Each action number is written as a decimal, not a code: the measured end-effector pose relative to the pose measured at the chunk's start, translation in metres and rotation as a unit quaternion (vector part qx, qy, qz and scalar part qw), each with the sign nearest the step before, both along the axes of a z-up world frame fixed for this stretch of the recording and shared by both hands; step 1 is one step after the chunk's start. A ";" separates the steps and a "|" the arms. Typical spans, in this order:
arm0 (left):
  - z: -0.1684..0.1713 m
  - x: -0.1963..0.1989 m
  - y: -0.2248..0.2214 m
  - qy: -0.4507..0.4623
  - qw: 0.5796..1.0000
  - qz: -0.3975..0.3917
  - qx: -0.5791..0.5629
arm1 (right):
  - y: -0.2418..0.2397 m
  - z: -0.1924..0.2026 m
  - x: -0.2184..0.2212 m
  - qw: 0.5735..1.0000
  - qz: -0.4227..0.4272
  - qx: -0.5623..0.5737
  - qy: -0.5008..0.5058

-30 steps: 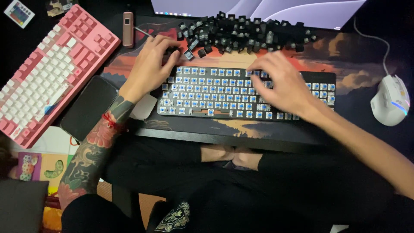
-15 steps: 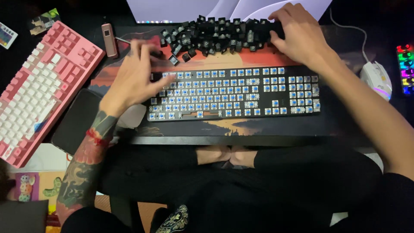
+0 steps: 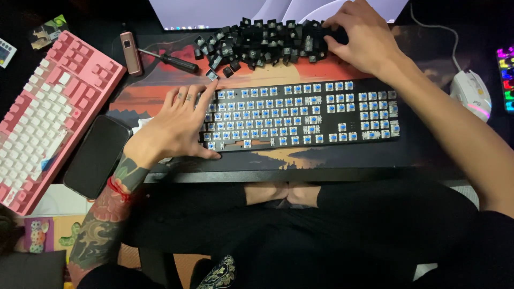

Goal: Assembling a mechanical keyboard by installing keycaps onto switches

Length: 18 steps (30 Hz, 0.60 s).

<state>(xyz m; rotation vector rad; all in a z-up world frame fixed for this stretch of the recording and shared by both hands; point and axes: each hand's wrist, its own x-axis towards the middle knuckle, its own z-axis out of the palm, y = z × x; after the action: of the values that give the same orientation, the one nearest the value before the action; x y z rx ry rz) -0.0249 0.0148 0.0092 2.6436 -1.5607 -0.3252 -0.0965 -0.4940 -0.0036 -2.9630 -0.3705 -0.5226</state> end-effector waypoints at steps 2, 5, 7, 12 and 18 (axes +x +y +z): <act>0.002 0.001 -0.002 -0.014 1.000 -0.006 0.000 | 0.002 0.003 -0.002 1.000 0.007 0.014 0.003; 0.007 0.000 -0.005 -0.041 0.999 -0.012 -0.005 | 0.007 0.010 -0.006 0.999 0.015 0.035 0.002; 0.009 -0.001 -0.006 -0.054 0.998 -0.010 -0.008 | 0.010 0.015 -0.008 0.999 0.018 0.042 -0.002; 0.006 0.005 -0.006 -0.134 0.989 -0.037 -0.060 | 0.019 0.030 -0.016 0.995 0.059 0.061 -0.046; 0.003 0.008 -0.009 -0.137 0.987 -0.033 -0.075 | 0.035 0.052 -0.040 0.997 0.051 0.060 0.000</act>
<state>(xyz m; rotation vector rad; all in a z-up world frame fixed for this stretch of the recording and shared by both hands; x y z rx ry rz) -0.0165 0.0058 0.0118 2.6108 -1.6729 0.1567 -0.1369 -0.4590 0.0482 -2.8127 -0.4691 -0.5128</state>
